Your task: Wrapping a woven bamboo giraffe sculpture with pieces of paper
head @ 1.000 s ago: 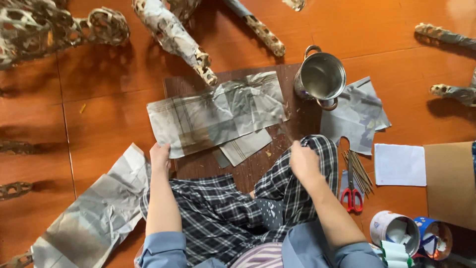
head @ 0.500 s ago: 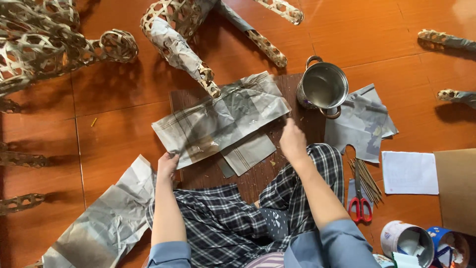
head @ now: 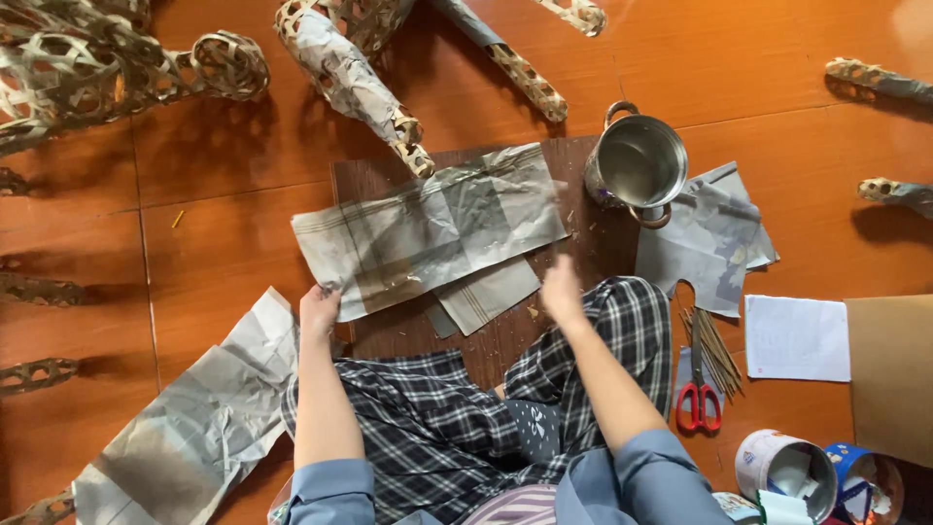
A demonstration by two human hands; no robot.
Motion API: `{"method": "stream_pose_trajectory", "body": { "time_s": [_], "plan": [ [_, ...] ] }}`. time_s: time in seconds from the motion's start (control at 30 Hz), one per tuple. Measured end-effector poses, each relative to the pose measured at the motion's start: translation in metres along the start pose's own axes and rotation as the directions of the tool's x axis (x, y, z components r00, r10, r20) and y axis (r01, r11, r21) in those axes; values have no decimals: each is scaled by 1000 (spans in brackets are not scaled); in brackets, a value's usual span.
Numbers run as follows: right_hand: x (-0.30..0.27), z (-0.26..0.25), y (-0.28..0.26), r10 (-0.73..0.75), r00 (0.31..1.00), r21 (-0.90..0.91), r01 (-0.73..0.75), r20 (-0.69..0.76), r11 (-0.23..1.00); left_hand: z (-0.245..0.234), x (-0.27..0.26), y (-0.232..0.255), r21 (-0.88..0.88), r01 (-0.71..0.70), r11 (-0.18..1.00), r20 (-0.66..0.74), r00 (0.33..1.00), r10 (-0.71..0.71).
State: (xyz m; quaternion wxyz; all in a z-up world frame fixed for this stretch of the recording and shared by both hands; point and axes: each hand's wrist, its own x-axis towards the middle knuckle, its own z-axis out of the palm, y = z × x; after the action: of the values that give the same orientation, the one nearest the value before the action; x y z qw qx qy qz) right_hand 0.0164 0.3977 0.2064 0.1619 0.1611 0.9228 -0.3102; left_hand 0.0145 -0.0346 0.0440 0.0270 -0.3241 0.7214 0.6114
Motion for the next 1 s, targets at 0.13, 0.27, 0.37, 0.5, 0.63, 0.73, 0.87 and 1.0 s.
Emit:
{"method": "stream_pose_trajectory", "body": {
  "time_s": [0.13,0.27,0.37,0.5,0.63,0.73,0.87,1.0],
  "plan": [
    [-35,-61,-54,22,959,290,64,-284,955,0,-7,9,42,-33,999,-69,997,36],
    [37,-108,24,-68,845,-202,-48,-530,978,3,-8,10,46,-64,997,-105,992,69],
    [135,-122,114,-31,947,-480,-134,-319,867,1,-4,8,40,-42,998,-84,995,45],
    [112,-127,89,8,977,-305,-74,-212,950,4,-27,40,-51,-10,999,-78,997,6],
    [29,-114,49,141,989,884,-105,44,456,2,-26,38,-127,-21,992,-77,997,11],
    [-9,-99,43,32,993,978,-115,111,173,4,-20,32,-136,-20,991,-83,997,8],
    [-36,-60,21,-48,988,945,-123,144,303,5,-25,38,-56,-11,998,-84,996,6],
    [-38,36,-15,-219,911,918,-286,349,273,7,-2,4,109,-48,993,-56,997,54]
  ]
}}
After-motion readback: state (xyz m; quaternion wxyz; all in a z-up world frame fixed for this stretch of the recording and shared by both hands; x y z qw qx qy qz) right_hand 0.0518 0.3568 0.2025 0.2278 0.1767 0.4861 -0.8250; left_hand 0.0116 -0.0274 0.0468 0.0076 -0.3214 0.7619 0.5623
